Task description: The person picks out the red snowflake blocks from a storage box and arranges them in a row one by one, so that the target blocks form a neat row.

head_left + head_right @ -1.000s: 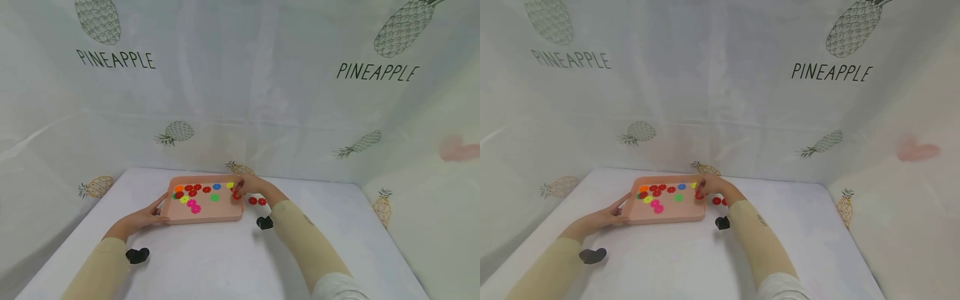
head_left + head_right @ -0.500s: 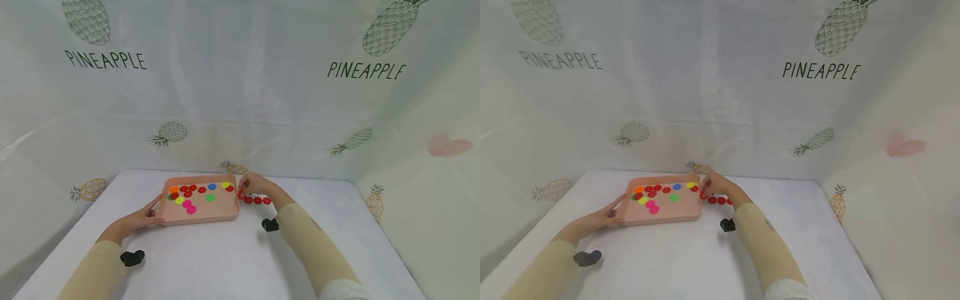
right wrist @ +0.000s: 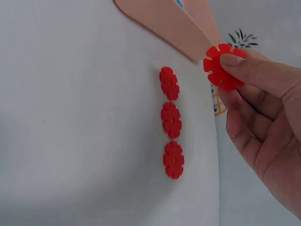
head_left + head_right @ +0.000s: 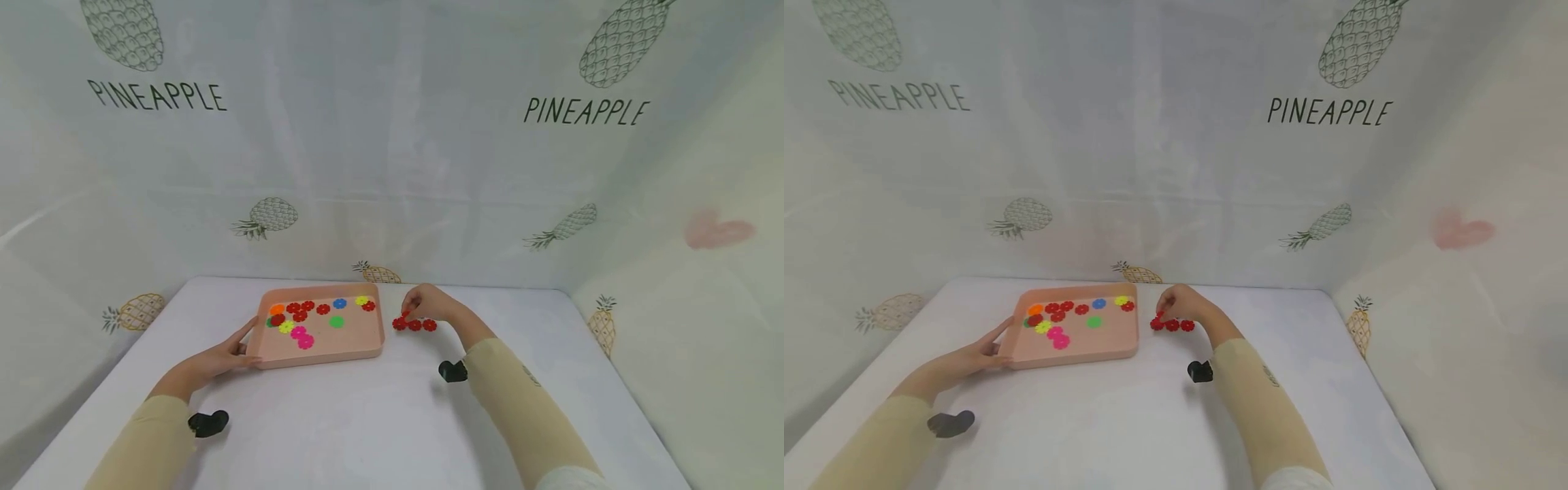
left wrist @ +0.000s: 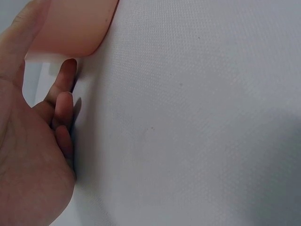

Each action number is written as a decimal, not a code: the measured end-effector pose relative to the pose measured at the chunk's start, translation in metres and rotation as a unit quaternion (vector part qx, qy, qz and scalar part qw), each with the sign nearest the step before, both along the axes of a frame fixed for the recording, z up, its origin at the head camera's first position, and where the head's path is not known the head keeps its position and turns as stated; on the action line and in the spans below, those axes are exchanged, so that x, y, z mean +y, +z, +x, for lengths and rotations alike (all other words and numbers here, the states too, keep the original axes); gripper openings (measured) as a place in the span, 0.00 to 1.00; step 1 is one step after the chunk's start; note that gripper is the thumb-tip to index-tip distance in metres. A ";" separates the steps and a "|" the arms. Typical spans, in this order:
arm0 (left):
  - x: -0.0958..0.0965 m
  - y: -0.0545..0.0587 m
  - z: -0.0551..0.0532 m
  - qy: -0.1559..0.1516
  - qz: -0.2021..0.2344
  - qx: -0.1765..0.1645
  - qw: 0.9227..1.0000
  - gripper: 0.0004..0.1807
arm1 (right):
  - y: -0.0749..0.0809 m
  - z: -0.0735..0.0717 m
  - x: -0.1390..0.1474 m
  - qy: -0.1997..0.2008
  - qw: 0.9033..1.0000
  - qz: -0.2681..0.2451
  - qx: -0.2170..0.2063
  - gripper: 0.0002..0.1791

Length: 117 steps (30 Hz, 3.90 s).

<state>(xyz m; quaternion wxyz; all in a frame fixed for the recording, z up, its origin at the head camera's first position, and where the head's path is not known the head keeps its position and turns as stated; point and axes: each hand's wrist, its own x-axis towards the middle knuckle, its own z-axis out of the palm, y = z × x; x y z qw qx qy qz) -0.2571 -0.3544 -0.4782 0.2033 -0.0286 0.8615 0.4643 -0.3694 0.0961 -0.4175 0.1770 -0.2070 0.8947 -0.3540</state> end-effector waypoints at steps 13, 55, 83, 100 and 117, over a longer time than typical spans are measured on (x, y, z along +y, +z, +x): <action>0.001 0.003 0.003 -0.001 0.001 -0.004 1.000 0.57 | -0.015 -0.004 0.036 -0.034 0.999 -0.019 0.004 0.05; 0.005 0.009 0.005 -0.002 -0.010 0.008 1.000 0.57 | -0.049 -0.006 0.084 -0.116 0.993 -0.031 -0.020 0.06; 0.005 0.009 0.006 -0.003 -0.009 0.009 1.000 0.58 | -0.054 -0.008 0.080 -0.140 0.990 -0.001 -0.015 0.08; 0.005 0.009 0.006 -0.004 -0.003 0.005 1.000 0.56 | -0.059 -0.010 0.082 -0.140 0.990 0.005 -0.006 0.09; 0.002 0.008 0.005 -0.003 0.006 -0.004 1.000 0.53 | -0.031 -0.009 0.052 -0.123 0.991 -0.035 0.031 0.13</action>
